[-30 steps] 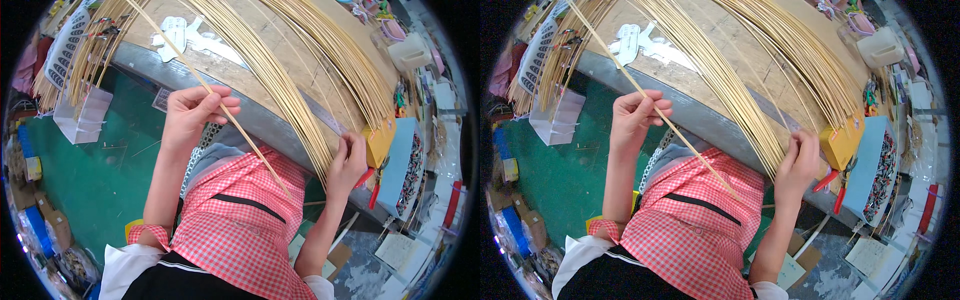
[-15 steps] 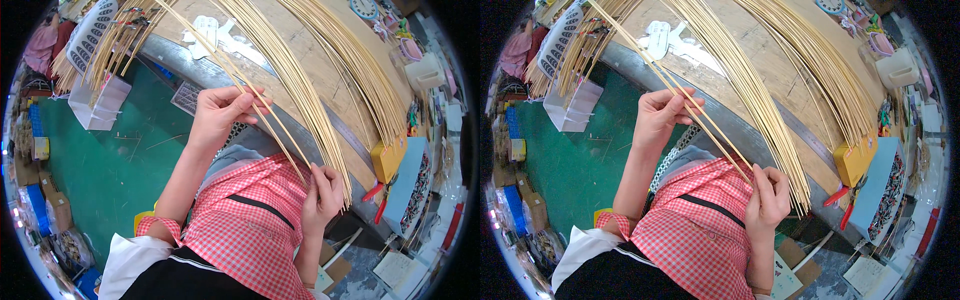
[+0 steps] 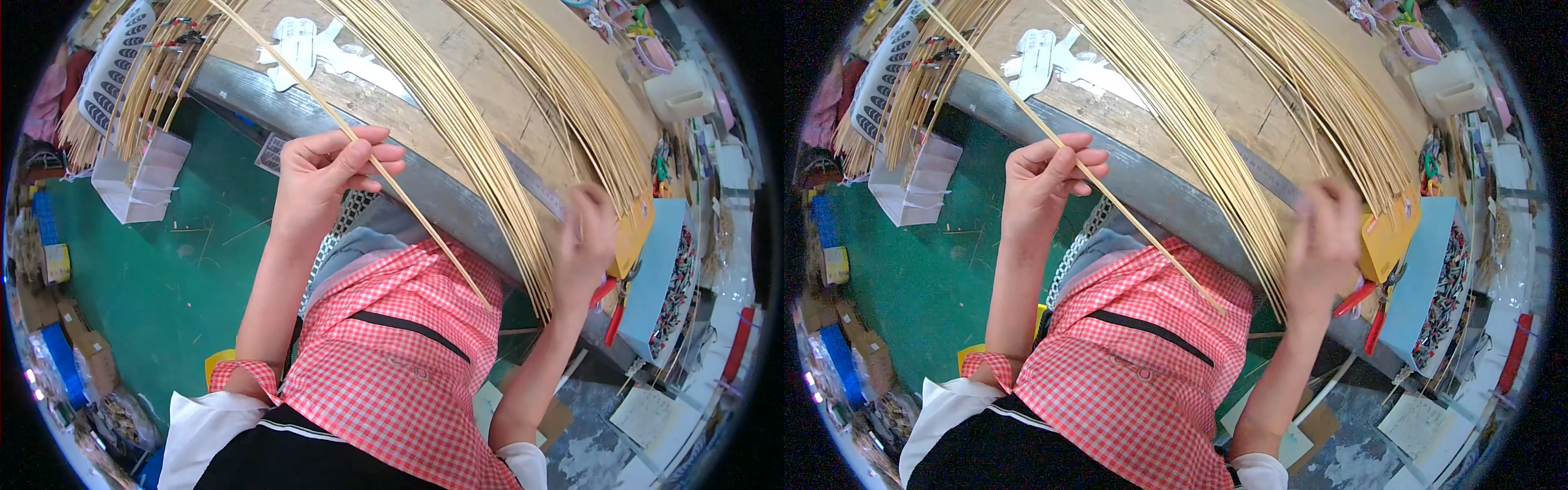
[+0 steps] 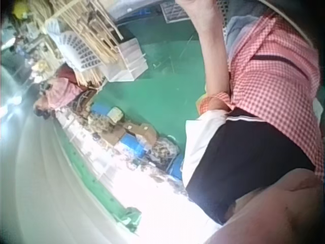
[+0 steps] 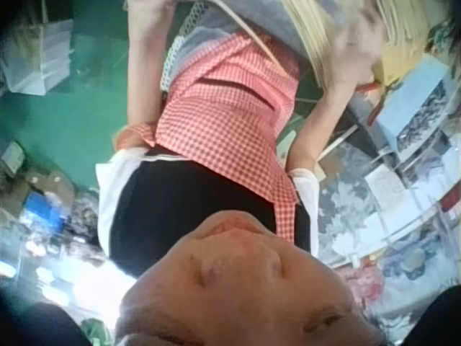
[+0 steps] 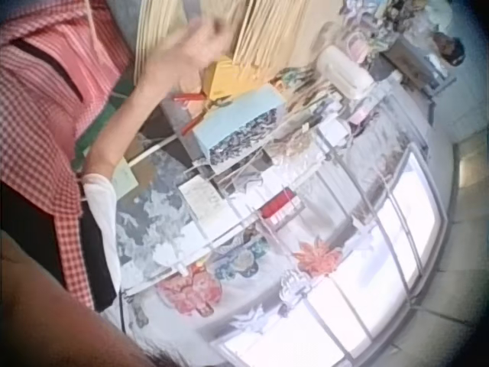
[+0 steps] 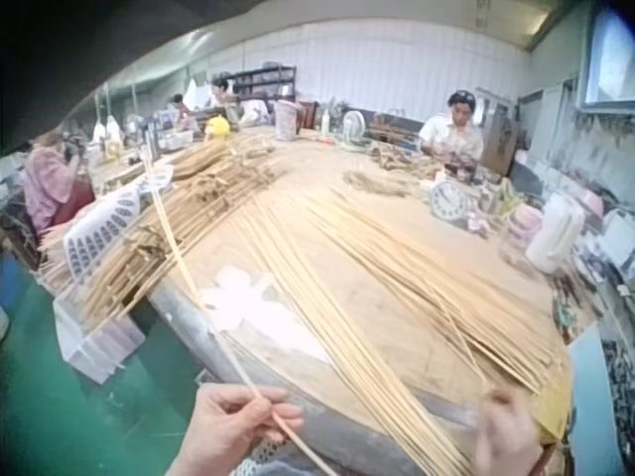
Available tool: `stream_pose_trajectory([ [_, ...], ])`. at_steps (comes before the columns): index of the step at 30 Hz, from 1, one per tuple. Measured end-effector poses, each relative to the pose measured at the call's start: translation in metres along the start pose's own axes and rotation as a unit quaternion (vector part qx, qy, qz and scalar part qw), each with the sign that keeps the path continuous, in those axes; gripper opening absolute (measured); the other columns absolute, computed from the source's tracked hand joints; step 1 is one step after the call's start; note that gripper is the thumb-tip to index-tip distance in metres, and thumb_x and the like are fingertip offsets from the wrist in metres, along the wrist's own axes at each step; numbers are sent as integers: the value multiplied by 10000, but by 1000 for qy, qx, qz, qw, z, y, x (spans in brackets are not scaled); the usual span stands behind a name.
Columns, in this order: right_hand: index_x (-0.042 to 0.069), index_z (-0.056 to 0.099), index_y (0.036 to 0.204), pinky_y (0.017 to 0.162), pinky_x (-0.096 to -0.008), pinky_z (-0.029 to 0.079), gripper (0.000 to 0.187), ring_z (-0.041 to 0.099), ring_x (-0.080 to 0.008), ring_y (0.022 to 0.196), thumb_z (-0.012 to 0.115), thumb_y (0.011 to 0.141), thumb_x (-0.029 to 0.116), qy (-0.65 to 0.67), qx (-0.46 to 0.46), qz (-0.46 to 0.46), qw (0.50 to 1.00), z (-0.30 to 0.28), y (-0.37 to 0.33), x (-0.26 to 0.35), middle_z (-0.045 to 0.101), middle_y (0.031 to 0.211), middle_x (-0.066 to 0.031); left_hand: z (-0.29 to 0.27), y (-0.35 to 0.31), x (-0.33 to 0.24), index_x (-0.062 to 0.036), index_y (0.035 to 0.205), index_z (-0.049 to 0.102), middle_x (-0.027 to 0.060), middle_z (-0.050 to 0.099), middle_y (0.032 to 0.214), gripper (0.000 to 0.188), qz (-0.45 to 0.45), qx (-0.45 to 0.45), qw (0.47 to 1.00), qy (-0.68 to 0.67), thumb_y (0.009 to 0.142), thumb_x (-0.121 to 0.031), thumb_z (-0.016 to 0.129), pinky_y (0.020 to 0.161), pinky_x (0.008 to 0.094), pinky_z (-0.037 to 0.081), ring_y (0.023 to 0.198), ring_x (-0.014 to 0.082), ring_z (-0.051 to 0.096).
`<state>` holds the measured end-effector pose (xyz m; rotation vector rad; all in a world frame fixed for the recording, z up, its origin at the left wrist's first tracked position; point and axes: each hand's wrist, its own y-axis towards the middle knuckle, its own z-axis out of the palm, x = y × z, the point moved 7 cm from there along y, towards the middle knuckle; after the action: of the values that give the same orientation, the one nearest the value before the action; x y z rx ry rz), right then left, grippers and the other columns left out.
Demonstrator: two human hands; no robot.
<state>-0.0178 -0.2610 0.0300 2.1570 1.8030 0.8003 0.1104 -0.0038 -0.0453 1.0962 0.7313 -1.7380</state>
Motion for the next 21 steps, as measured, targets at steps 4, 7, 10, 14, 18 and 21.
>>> stream_pose_trajectory([
  [4,-16,560,875,787,-409,432,167,533,-323,900,651,736,-3,86,86,7,993,31,-26,32,539,951,-145,0,1,3,62,1102,600,191,685,931,268,0,4,1000,4,923,-135,563,601,239,569,817,227,696],
  [7,-14,532,824,737,-413,428,159,524,-314,849,652,720,-18,72,87,6,994,36,-29,43,524,903,-137,1,2,2,62,1103,601,192,685,930,266,-2,7,1000,0,924,-131,561,598,238,569,815,227,696],
  [10,-18,527,825,735,-413,432,130,530,-324,847,617,735,-44,50,89,1,995,39,-28,42,526,911,-143,1,1,1,62,1100,602,192,685,928,264,1,8,1000,-1,923,-130,561,597,238,570,814,228,697],
  [14,-26,519,836,730,-425,438,96,544,-347,841,560,766,-77,43,71,-2,997,41,-27,38,530,935,-160,3,1,-2,61,1096,605,190,686,925,265,4,11,1000,-2,921,-135,565,598,240,571,814,228,697],
  [18,-34,506,871,732,-430,446,106,552,-362,853,526,788,-97,60,15,36,997,31,-30,34,527,949,-181,3,1,-1,60,1094,607,187,686,926,268,1,8,1000,1,920,-140,569,598,242,571,816,227,696],
  [21,-38,497,893,746,-436,448,121,546,-371,870,520,794,-104,59,-19,58,996,21,-32,32,520,955,-192,2,1,2,62,1091,607,185,687,927,267,-5,4,1000,3,920,-139,568,598,242,570,818,227,696],
])
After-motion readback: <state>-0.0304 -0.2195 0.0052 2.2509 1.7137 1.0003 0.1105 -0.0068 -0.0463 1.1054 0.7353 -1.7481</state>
